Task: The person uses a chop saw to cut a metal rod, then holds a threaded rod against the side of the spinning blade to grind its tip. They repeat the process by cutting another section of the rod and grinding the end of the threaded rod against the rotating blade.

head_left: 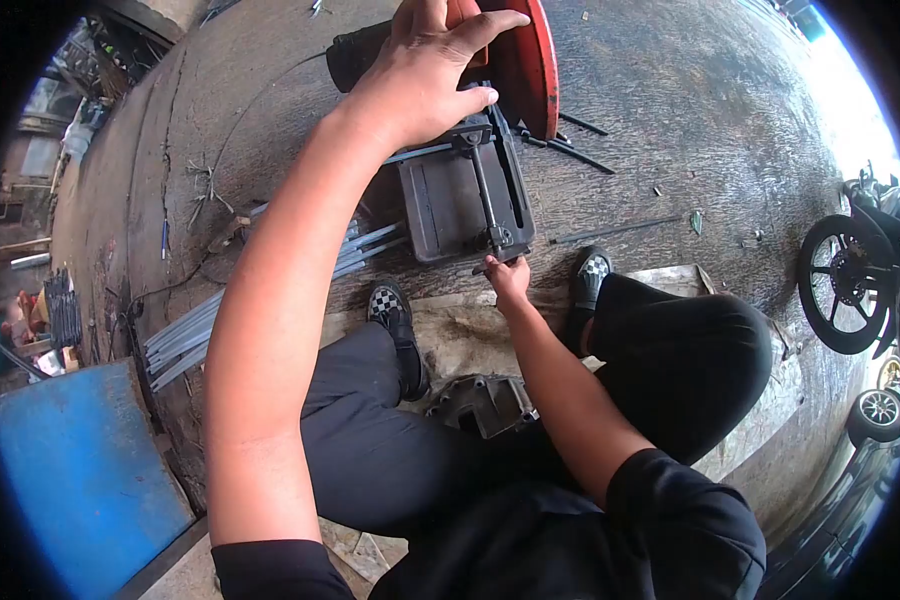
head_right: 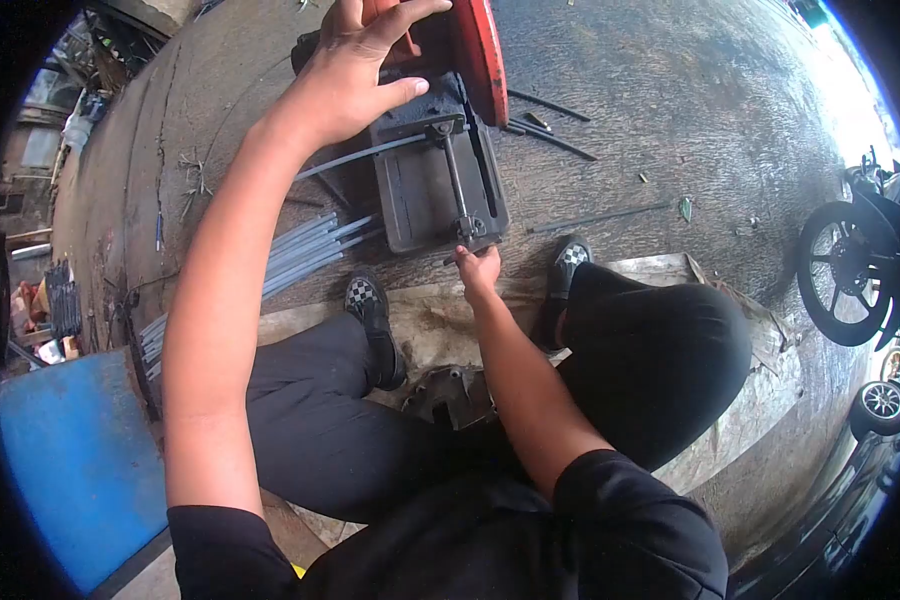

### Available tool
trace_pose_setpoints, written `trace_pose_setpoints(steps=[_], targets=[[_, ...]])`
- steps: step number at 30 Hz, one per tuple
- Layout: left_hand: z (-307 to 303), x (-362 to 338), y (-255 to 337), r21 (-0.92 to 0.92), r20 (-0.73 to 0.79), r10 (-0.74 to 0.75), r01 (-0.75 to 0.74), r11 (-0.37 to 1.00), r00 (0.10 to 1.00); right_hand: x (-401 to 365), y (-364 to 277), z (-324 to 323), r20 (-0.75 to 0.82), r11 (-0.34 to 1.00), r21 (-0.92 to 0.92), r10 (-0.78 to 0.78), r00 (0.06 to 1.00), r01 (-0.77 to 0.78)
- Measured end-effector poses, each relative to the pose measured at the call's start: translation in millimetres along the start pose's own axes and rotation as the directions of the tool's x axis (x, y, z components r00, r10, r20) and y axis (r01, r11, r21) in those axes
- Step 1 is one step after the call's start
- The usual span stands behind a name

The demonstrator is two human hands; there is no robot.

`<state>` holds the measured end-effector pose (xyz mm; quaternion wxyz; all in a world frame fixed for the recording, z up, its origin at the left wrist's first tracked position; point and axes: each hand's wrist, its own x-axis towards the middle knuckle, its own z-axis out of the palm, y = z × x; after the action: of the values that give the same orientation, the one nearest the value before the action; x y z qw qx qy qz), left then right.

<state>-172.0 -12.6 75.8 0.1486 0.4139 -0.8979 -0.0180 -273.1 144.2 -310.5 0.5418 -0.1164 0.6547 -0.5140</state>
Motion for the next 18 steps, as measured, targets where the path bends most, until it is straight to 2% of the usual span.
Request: trace_pose_setpoints(steps=[1, 3, 4, 5, 7, 9, 10, 11, 12, 13, 14, 15, 16, 17, 18], targets=[[2, -1, -2, -0.022, -0.026, 0.023, -0.023, 0.999, 0.999, 4, 5, -1, 0.002, 1.0, -0.002, 0.001, 1.0, -0.001], [5, -3, -3, -0.042, -0.048, 0.039, -0.041, 0.998, 0.998, 10, 15, -3, -0.032, 0.987, -0.14, -0.078, 0.996, 0.073], [6, -3, -3, -0.018, -0.057, 0.042, -0.043, 0.999, 0.998, 14, 19, -4, -0.026, 0.959, -0.266, -0.11, 0.994, 0.099], [7, -2, -4, 0.008, -0.068, 0.045, -0.044, 0.999, 0.997, 17, 22, -4, -0.019, 0.958, -0.266, -0.116, 0.993, 0.106], [4, -2, -1, -0.002, -0.064, 0.033, -0.034, 0.999, 0.997, 8, 16, -2, -0.06, 0.991, -0.113, -0.083, 0.995, 0.076], [6, -4, -2, -0.012, -0.046, 0.025, -0.025, 1.0, 0.999, 9, 19, -8, -0.003, 0.996, -0.044, -0.08, 0.997, 0.08], [13, -5, -5, -0.004, -0.156, 0.091, -0.093, 0.996, 0.984, 6, 14, -12, 0.07, 0.953, 0.227, 0.19, 0.979, -0.201], [20, -5, -8, 0.015, -0.267, 0.157, -0.159, 0.987, 0.951, 4, 7, -14, 0.213, 0.764, 0.449, 0.411, 0.886, -0.463], [24, -6, -8, 0.002, -0.326, 0.161, -0.17, 0.985, 0.931, -2, 1, -16, 0.301, 0.62, 0.523, 0.508, 0.807, -0.585], [27, -6, -11, 0.009, -0.323, 0.166, -0.172, 0.985, 0.932, -9, -4, -17, 0.308, 0.616, 0.525, 0.506, 0.805, -0.588], [32, -5, -16, 0.024, -0.383, 0.212, -0.22, 0.975, 0.899, -16, -7, -18, 0.462, 0.395, 0.552, 0.588, 0.664, -0.734], [32, -3, -15, 0.037, -0.442, 0.254, -0.266, 0.963, 0.86, -16, -6, -21, 0.61, 0.152, 0.531, 0.615, 0.501, -0.834], [31, -5, -15, 0.041, -0.403, 0.211, -0.213, 0.976, 0.891, -14, -7, -22, 0.708, 0.058, 0.482, 0.563, 0.427, -0.874], [29, -4, -18, 0.038, -0.4, 0.21, -0.213, 0.976, 0.892, -10, -8, -24, 0.707, 0.055, 0.483, 0.564, 0.426, -0.874], [28, -3, -23, -0.088, -0.448, 0.239, -0.309, 0.947, 0.861, -3, -10, -25, 0.781, -0.048, 0.457, 0.501, 0.374, -0.888]])
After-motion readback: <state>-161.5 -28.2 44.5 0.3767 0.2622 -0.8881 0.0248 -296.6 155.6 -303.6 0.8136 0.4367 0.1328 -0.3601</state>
